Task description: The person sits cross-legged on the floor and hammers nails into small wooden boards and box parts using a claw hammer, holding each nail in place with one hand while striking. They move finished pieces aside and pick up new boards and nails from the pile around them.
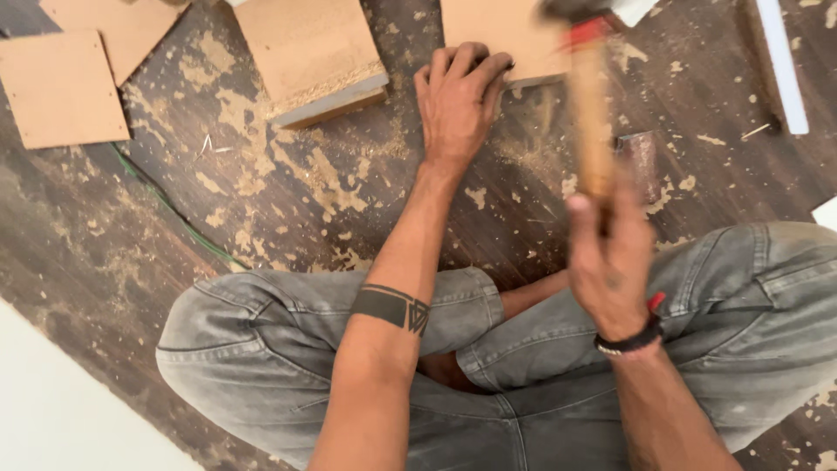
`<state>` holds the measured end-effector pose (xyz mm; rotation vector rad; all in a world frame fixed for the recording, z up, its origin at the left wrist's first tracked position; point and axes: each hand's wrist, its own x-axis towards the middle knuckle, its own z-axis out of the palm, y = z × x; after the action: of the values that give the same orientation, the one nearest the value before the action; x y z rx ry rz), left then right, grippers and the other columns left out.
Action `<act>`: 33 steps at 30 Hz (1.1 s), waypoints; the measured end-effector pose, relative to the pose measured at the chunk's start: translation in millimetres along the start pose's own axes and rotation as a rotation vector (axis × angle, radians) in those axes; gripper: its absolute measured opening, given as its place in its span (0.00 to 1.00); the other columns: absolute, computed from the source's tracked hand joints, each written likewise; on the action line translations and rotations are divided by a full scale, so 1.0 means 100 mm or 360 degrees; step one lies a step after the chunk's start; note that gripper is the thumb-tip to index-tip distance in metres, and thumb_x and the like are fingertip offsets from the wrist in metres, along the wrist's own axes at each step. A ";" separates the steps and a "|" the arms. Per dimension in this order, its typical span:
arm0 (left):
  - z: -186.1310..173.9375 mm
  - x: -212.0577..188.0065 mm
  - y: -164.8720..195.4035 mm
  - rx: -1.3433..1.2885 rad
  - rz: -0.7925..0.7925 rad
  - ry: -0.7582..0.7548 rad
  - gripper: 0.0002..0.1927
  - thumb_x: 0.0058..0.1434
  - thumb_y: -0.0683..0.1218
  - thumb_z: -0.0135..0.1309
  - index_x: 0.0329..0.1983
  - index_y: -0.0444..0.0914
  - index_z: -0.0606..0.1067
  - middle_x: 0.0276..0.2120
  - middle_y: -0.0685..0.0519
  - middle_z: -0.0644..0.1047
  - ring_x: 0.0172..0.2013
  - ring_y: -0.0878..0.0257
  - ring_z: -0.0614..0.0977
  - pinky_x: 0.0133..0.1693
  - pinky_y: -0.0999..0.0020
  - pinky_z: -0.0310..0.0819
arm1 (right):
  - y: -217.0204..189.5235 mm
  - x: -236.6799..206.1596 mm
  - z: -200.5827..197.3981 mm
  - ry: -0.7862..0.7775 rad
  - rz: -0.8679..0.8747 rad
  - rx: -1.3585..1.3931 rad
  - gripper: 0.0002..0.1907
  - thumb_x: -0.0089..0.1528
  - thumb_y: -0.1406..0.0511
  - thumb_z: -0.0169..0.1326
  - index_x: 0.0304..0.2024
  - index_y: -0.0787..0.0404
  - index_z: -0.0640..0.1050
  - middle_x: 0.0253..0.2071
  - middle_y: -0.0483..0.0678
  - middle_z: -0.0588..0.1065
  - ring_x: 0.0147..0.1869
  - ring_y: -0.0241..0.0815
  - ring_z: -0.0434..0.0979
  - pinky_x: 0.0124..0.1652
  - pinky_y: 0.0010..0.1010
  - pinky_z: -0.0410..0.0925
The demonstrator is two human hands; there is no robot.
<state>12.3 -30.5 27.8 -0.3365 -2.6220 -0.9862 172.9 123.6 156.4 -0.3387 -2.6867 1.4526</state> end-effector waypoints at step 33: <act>0.01 0.01 0.06 -0.0132 -0.0095 0.0095 0.09 0.63 0.51 0.61 0.46 0.48 0.82 0.41 0.60 0.76 0.48 0.60 0.74 0.49 0.60 0.67 | 0.09 0.05 0.13 -0.0175 0.0478 0.0732 0.23 0.73 0.58 0.47 0.67 0.61 0.66 0.30 0.39 0.65 0.24 0.25 0.60 0.21 0.17 0.58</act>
<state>12.8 -25.5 31.0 -0.2452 -2.5559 -1.1095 166.9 119.3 141.8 -0.6599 -2.3456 2.1666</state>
